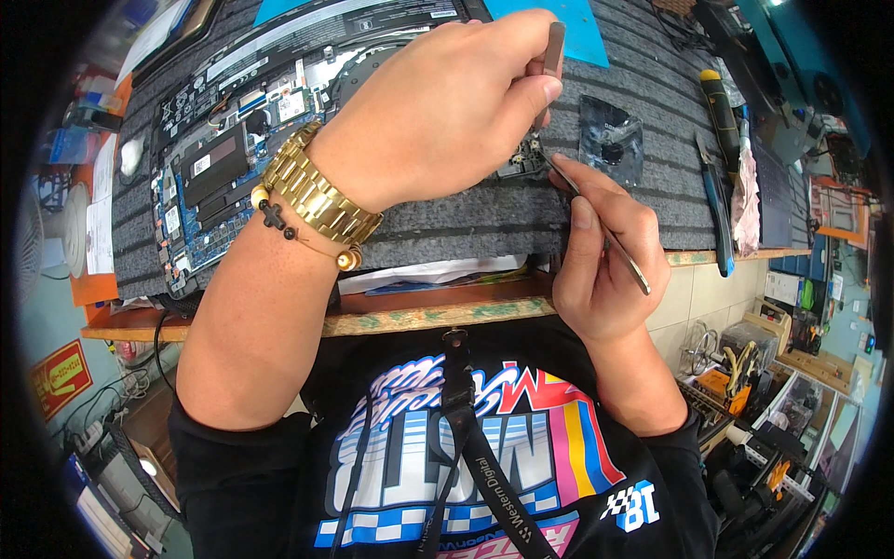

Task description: The person works on the internal components of a laptop using tweezers and a thin metal pry tool. The person uses the tools to lift and move a small connector and a thin strip of tape or a ribbon cable within the device's chassis.

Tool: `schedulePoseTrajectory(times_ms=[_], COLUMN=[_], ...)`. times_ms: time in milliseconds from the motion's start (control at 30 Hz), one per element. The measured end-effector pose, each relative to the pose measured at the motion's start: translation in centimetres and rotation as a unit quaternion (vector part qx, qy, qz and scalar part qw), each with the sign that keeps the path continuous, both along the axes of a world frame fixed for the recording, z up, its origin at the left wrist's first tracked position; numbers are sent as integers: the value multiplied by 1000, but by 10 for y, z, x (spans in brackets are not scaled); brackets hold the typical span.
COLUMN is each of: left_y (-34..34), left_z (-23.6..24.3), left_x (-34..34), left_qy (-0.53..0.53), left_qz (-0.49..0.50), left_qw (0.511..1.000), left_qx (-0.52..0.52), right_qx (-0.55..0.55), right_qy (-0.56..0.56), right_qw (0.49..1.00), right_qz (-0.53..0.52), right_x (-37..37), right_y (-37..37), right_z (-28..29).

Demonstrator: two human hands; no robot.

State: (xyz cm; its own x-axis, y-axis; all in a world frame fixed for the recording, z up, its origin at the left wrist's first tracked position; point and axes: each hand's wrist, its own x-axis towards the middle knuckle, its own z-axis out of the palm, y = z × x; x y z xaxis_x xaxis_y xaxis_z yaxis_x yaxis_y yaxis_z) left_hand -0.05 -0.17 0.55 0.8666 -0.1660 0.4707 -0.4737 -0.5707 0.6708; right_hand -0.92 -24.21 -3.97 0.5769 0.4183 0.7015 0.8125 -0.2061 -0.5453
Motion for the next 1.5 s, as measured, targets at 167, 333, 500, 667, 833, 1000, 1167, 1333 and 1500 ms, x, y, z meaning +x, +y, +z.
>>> schedulePoseTrajectory(times_ms=[167, 333, 500, 667, 833, 1000, 1167, 1333, 1500], left_y=[-1, 0, 0, 0, -1, 0, 1, 2, -3], left_z=[1, -1, 2, 1, -8, -6, -5, -7, 5], left_x=[0, -1, -1, -1, -1, -1, -1, -2, -7], left_qy=[-8, -13, -7, -5, 26, 33, 54, 70, 96], left_qz=[0, 6, -1, -1, -36, -42, -45, -50, -38], left_qw=[1000, 1000, 1000, 999, 998, 998, 996, 993, 985], left_qx=[15, 24, 16, 32, -40, -40, -54, -75, -135], right_qx=[-8, -11, 1, 3, 4, 14, 29, 21, 24], right_qy=[2, 0, -3, -1, 13, 17, 23, 28, 68], right_qw=[1000, 1000, 1000, 1000, 1000, 999, 998, 999, 997], right_qz=[1, 7, 10, 21, 18, 28, 43, 30, 20], right_x=[2, 2, 3, 4, 3, 4, 3, -1, -2], right_y=[0, -1, -1, -2, -1, -1, -2, -3, -12], right_z=[1, 1, 0, 0, 2, 3, 4, 13, 15])
